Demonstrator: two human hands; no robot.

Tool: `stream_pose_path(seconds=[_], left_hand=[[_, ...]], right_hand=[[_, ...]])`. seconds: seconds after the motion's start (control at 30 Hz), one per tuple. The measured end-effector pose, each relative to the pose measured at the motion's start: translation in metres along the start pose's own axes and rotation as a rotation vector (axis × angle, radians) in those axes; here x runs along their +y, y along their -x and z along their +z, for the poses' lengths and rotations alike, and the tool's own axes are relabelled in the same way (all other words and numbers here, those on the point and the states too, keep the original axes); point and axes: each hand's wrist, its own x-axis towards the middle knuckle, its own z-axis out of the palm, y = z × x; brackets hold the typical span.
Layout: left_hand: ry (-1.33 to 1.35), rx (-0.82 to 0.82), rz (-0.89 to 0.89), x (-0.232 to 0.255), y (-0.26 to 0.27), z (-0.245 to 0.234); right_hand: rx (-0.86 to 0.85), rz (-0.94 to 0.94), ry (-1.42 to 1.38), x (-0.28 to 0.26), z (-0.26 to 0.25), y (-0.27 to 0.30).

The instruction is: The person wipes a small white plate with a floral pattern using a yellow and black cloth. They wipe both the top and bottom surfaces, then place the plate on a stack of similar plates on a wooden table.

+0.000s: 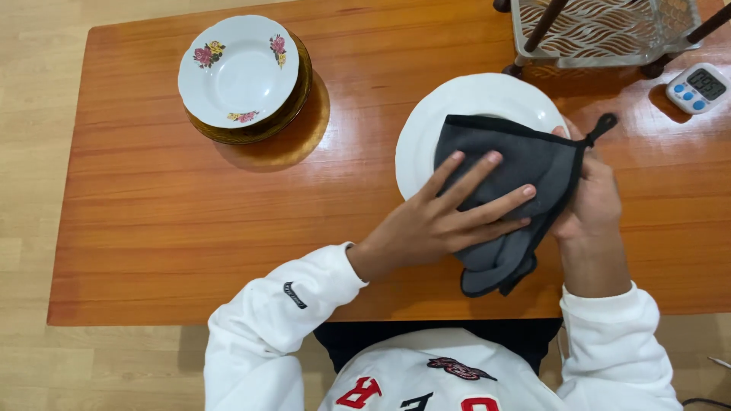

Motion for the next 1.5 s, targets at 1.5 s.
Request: stream_pose_path(seconds=[1.5], left_hand=[[0.496, 0.056, -1.772, -0.168, 0.184, -0.055]], right_hand=[[0.536, -0.204, -0.081, -0.012, -0.139, -0.18]])
